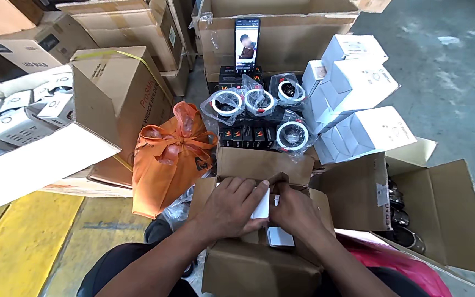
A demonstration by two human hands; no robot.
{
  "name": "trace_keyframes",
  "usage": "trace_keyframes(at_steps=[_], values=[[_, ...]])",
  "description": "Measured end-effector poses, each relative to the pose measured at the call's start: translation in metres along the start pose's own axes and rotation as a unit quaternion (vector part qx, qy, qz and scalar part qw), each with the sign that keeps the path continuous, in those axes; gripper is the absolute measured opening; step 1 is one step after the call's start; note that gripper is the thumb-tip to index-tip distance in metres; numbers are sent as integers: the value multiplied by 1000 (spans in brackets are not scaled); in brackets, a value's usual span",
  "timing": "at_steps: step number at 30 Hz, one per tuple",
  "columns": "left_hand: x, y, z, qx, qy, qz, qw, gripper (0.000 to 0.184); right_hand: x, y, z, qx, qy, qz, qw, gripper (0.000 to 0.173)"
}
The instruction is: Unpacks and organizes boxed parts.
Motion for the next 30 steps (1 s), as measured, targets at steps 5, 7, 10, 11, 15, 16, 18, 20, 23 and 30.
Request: trace_keyframes(at_steps=[5,7,10,11,15,16,18,20,23,30], values=[[18,24,-19,-153,223,-7,963,68,8,15,10,307,85,89,944,96],[24,32,-27,-271,313,23,910,70,9,16,8,430,164,135,877,106],[29,33,-28,-413,365,87,830,63,7,7,3,466,209,93,855,110],[28,31,-26,-436,373,89,814,61,5,3,-1,469,204,63,857,106],[24,22,-20,-463,348,74,811,46,-1,-4,-12,509,173,-4,843,57],[22,20,-21,-447,330,68,829,46,-1,-3,-12,504,165,2,848,53],[17,17,-25,-375,276,45,884,55,-1,-2,-11,472,152,30,868,56],[16,18,-27,-265,210,46,940,60,0,-2,-7,415,130,70,898,66],[16,21,-22,-114,119,86,983,51,3,-4,-1,315,101,106,938,75],[13,14,-3,-33,104,60,992,26,1,-3,2,112,100,184,971,84]])
Point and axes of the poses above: each hand's wrist, its own x-axis towards the middle knuckle, its own y-axis out of the back of the hand, z = x × y, the point moved 2 cm from there along x, towards the middle knuckle, and after that the axes turned 11 degrees about y, right-handed, at the moved point
